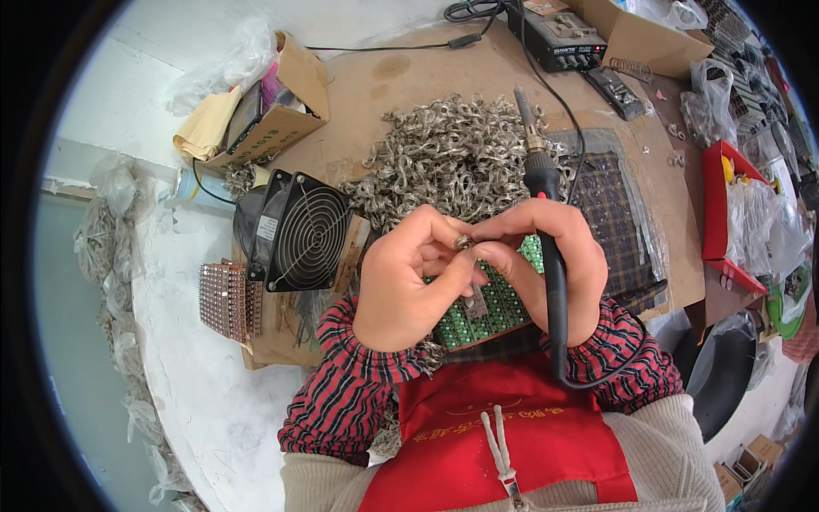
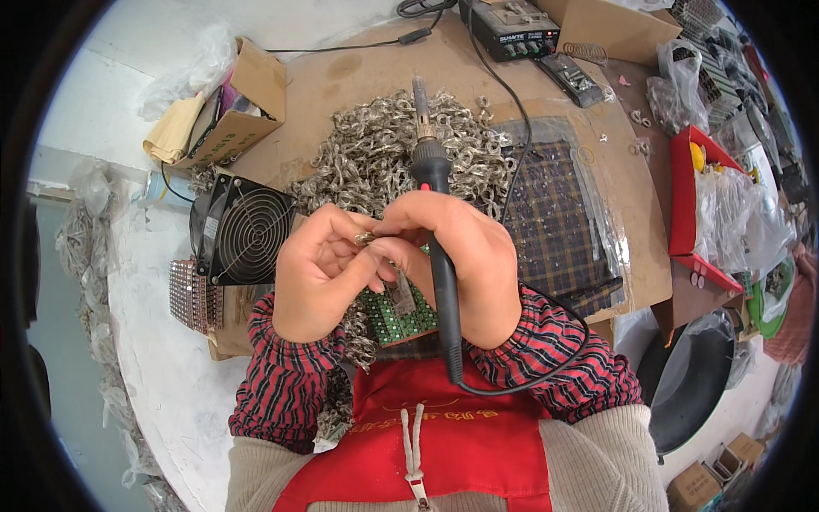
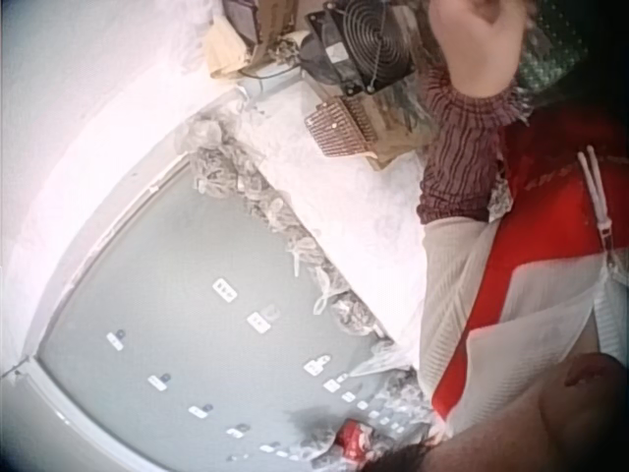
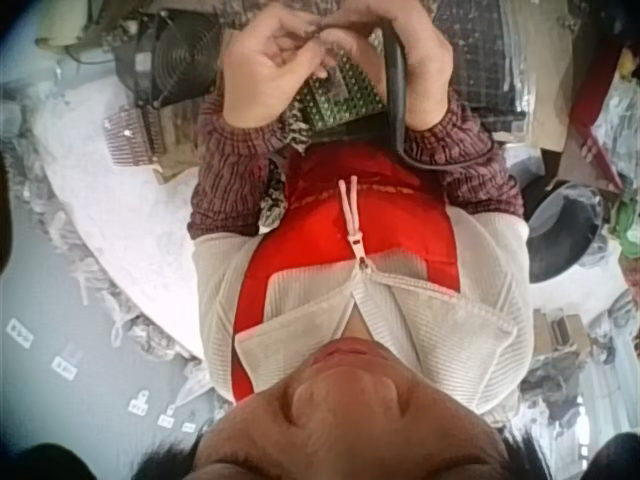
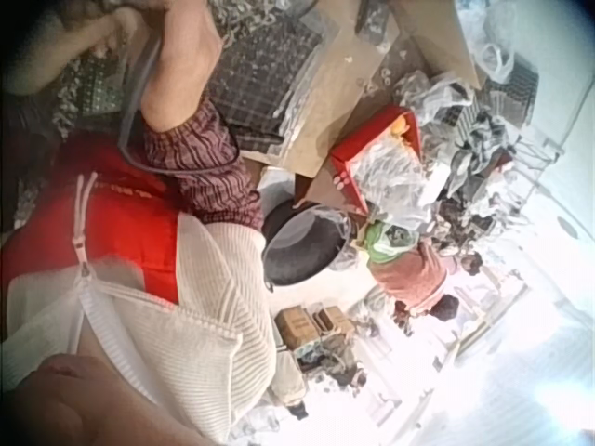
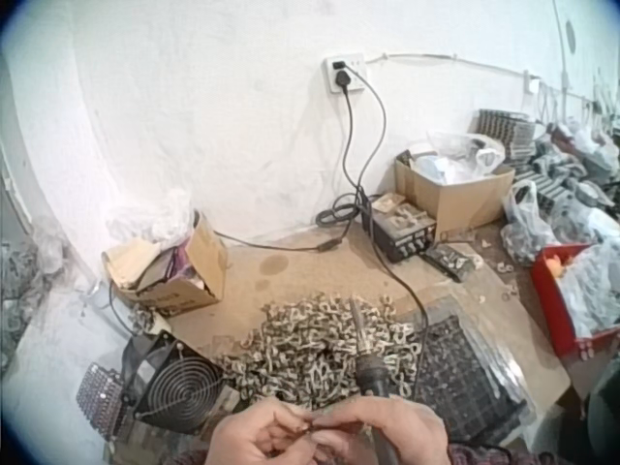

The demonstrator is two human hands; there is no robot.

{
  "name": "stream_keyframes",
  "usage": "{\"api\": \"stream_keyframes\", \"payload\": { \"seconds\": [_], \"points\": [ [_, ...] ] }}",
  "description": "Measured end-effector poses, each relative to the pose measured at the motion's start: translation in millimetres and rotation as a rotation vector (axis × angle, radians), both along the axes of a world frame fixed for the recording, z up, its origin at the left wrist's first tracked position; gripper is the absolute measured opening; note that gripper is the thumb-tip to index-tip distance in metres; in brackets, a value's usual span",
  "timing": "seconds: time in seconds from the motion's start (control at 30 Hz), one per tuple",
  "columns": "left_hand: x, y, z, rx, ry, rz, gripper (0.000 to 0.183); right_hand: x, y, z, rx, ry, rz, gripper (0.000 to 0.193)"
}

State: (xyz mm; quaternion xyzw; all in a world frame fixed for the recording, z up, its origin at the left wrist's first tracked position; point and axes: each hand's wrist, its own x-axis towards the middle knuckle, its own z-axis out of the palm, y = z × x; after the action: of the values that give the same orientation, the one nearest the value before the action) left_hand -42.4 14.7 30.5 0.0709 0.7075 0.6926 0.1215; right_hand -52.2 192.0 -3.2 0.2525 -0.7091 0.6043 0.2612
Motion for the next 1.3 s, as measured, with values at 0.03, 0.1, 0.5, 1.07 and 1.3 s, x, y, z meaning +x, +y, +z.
{"api": "stream_keyframes", "payload": {
  "seconds": [0.03,0.1,0.5,1.07,1.3],
  "points": [
    [1.0,0.9,-0.4,-0.013,0.011,0.003,0.01,1.5,-1.6,-0.4,-0.055,-0.072,0.031,0.037],
    [3.4,1.4,-0.7,-0.092,0.018,-0.008,0.01,2.2,-3.1,-1.9,-0.073,-0.121,0.051,0.036],
    [8.2,-12.3,-4.8,-0.066,-0.112,-0.013,0.016,8.4,1.6,-10.0,-0.017,-0.198,0.1,0.033],
    [16.2,-28.0,-24.2,0.225,-0.143,0.063,0.018,7.9,14.0,-6.6,0.163,-0.032,0.127,0.035],
    [28.2,-26.5,-20.0,0.36,-0.225,-0.031,0.024,9.1,4.6,-18.1,0.157,0.032,-0.06,0.04]
  ]
}}
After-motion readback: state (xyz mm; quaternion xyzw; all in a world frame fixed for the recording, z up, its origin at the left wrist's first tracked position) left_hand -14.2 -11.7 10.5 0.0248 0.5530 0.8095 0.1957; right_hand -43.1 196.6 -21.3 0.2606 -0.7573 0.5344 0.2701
